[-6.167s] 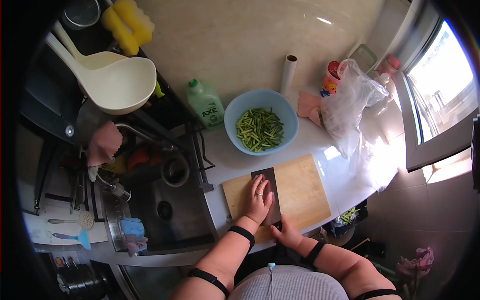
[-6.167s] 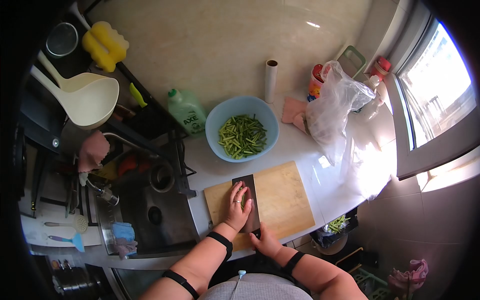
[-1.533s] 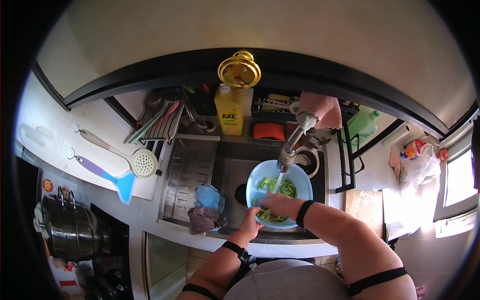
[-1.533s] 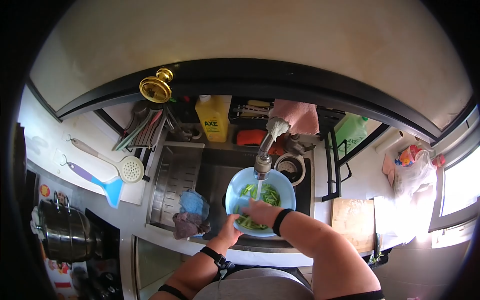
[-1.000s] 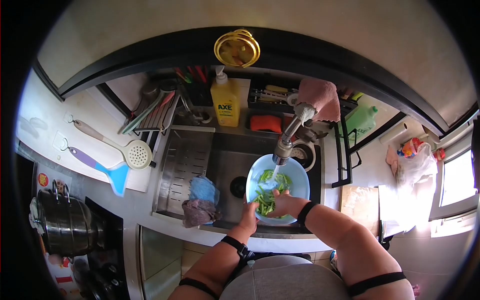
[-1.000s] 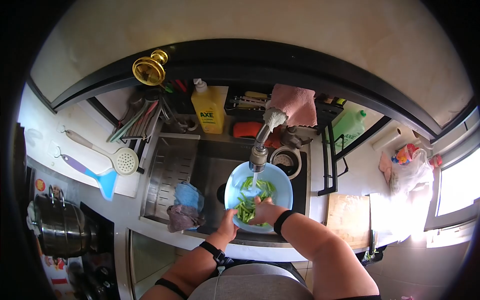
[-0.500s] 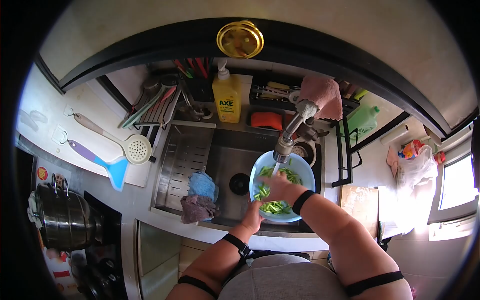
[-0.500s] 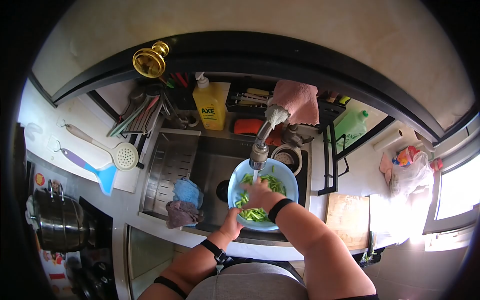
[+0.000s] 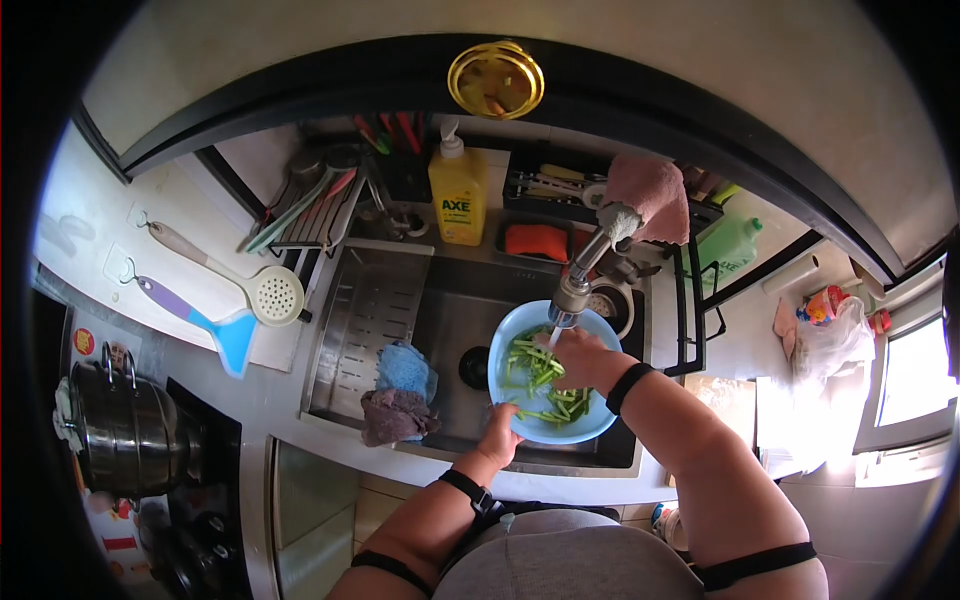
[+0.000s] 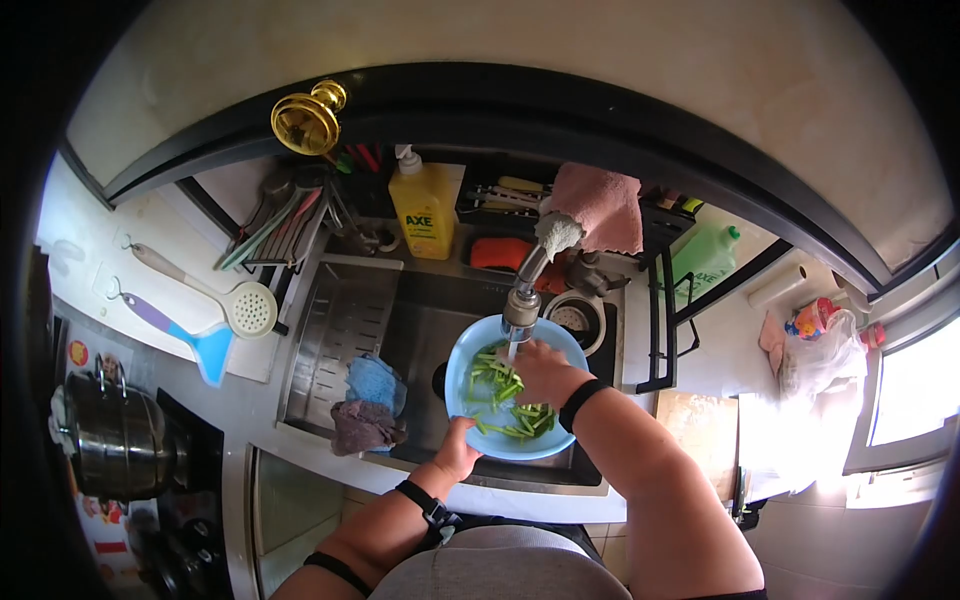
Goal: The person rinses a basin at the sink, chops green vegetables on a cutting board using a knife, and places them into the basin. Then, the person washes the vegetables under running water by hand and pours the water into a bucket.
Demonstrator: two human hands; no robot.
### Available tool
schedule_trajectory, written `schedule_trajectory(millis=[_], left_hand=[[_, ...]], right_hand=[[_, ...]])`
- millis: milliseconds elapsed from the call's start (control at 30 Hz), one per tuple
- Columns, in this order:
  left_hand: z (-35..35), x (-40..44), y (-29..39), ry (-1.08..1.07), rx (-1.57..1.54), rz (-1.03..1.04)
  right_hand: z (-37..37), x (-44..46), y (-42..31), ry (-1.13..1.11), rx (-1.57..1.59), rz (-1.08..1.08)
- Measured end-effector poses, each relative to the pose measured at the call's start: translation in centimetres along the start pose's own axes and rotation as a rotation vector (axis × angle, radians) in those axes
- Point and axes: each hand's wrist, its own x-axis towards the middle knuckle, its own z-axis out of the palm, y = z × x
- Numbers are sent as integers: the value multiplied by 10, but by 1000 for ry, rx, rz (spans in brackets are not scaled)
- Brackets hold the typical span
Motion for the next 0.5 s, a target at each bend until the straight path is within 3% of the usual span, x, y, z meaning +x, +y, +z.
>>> schedule_trajectory(millis=[67, 133, 200, 333, 400, 467, 500], left_hand=[[-5, 4, 0, -17, -37, 16], [-10, 9, -4, 119, -21, 33], [-5, 8, -3, 119, -41, 28], [2, 2, -4, 100, -33, -25], [-6, 6, -9, 87, -30, -48], [-8, 7, -11, 75, -28, -66], [-5, 5, -11, 69, -15, -56]], right_hand=[[-2, -7, -4, -352, 81, 314], [23, -16, -15, -327, 105, 352], [32, -19, -35, -479, 252, 405], [51, -14, -37, -419, 369, 188], [38, -8, -37, -279, 298, 55], [28, -2, -24, -225, 269, 207], [37, 4, -3, -150, 227, 184]])
